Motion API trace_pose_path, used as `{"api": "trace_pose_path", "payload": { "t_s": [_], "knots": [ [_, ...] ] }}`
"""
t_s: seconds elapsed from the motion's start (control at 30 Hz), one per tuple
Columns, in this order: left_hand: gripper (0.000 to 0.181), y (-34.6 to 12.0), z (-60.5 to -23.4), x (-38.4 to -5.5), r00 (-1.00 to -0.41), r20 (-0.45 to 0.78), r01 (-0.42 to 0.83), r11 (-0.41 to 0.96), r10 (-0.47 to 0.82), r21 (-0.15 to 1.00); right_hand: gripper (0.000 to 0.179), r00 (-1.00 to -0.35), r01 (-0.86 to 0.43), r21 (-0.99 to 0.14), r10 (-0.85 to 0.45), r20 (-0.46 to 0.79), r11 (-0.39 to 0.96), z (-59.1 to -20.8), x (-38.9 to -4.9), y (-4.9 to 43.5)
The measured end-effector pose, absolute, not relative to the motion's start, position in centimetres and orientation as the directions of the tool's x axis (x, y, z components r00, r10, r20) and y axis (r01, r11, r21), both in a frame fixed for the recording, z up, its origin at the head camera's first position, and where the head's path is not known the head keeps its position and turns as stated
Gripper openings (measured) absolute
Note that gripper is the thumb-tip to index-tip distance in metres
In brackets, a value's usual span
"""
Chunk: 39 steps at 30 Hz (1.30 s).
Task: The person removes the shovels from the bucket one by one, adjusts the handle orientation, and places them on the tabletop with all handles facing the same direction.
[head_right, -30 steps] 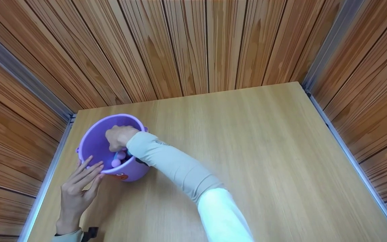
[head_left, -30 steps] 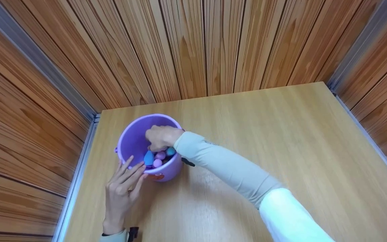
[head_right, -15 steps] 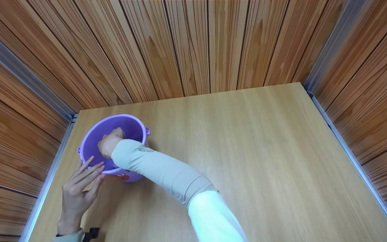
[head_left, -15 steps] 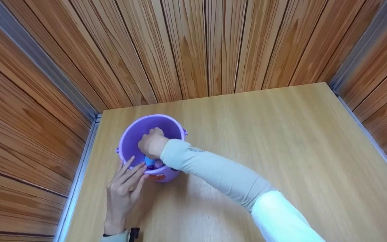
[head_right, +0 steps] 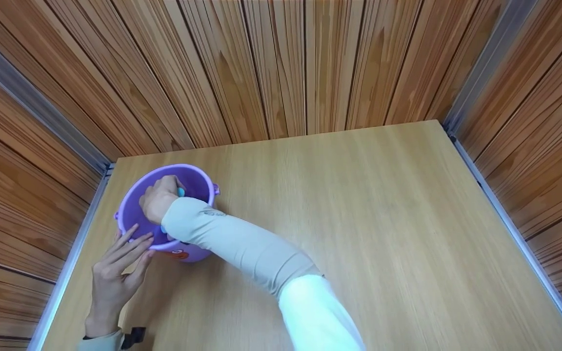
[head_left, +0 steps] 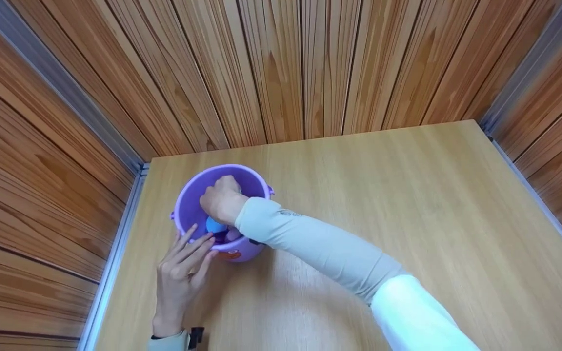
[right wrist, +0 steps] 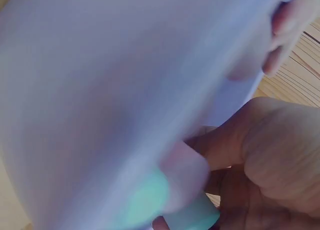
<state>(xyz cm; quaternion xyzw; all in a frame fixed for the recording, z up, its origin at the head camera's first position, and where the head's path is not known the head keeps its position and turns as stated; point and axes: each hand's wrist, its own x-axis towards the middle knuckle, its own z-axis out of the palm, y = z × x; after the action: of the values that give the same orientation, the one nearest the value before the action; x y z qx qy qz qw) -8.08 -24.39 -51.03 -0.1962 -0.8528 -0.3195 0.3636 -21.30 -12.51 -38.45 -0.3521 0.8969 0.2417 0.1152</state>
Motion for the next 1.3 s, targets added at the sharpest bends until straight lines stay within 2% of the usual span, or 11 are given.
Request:
{"api": "trace_pose_path", "payload": {
  "t_s": [0.2, 0.5, 0.67, 0.9, 1.03, 1.2, 1.3],
  "knots": [
    [0.038, -24.3, -51.1, -8.0, -0.658, 0.746, 0.569, 0.717, 0.104, 0.402, 0.027, -0.740, -0.673, 0.347, -0.591, -0.322, 0.653, -37.2, -21.5, -11.6],
    [0.040, -24.6, -51.3, -8.4, -0.648, 0.757, 0.578, 0.703, 0.087, 0.414, 0.024, -0.719, -0.692, 0.330, -0.651, -0.241, 0.642, -35.5, -22.1, -9.6],
    [0.037, -25.0, -51.5, -8.5, -0.628, 0.773, 0.593, 0.697, 0.089, 0.402, 0.021, -0.730, -0.682, 0.268, -0.656, -0.192, 0.681, -34.8, -22.7, -8.5],
    [0.045, -25.2, -51.6, -8.4, -0.643, 0.763, 0.569, 0.708, 0.066, 0.418, 0.020, -0.743, -0.670, 0.201, -0.641, -0.195, 0.715, -34.1, -23.5, -6.5],
    [0.045, -25.3, -51.5, -8.5, -0.645, 0.762, 0.567, 0.707, 0.062, 0.422, 0.022, -0.738, -0.667, 0.077, -0.643, -0.203, 0.741, -33.8, -24.1, -4.9],
    [0.046, -25.3, -51.5, -8.7, -0.645, 0.762, 0.570, 0.705, 0.065, 0.422, 0.036, -0.728, -0.615, -0.164, -0.635, -0.256, 0.771, -33.6, -24.6, -2.8],
    [0.046, -25.3, -51.5, -8.8, -0.646, 0.761, 0.567, 0.707, 0.063, 0.423, 0.036, -0.726, -0.555, -0.291, -0.624, -0.287, 0.779, -33.5, -24.7, -1.7]
  ]
}}
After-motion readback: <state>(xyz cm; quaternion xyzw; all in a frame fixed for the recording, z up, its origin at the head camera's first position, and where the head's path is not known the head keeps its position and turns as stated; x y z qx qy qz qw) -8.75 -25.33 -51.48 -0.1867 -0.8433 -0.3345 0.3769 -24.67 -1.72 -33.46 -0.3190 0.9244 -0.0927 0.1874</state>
